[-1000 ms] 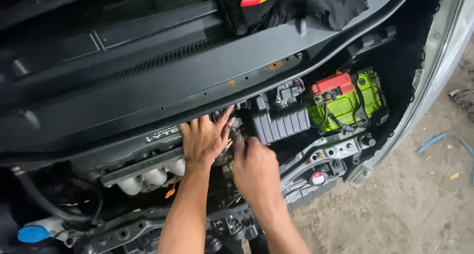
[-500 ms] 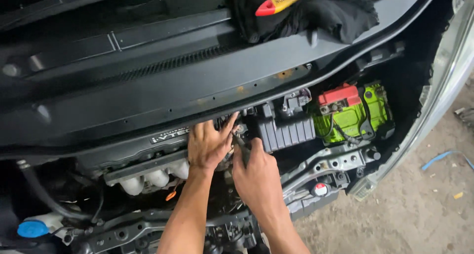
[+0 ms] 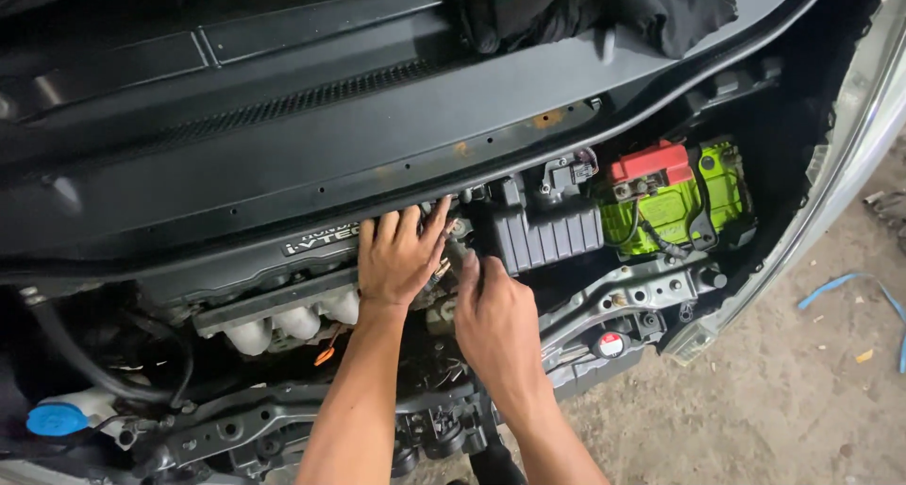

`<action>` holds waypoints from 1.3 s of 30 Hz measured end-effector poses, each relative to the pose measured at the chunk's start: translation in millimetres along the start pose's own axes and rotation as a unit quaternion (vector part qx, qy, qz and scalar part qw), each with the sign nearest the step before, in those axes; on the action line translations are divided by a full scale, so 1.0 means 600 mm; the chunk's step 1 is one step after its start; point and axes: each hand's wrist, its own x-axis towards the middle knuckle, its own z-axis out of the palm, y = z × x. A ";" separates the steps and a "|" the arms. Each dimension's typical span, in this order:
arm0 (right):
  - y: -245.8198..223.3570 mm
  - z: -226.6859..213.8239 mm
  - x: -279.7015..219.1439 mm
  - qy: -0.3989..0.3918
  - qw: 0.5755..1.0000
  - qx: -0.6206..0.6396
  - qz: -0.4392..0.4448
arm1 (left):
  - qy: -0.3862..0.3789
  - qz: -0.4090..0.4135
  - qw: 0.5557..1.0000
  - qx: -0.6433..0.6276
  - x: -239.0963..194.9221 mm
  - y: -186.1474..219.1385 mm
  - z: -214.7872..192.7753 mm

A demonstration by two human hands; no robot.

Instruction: The person works on a car engine with the hood open, using a screwdriver to manipulate components near the battery and engine block. They also use a brush to clean the area around the windshield cowl.

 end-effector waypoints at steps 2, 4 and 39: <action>-0.001 -0.011 -0.005 0.006 0.999 0.014 -0.030 | -0.005 0.000 1.000 -0.004 0.000 0.000 -0.001; 0.005 -0.011 -0.004 0.010 0.998 0.027 -0.060 | -0.012 -0.001 1.000 -0.007 -0.001 0.000 -0.001; 0.064 0.075 0.023 0.008 0.997 -0.016 -0.079 | -0.050 -0.006 0.999 -0.016 -0.023 -0.002 0.023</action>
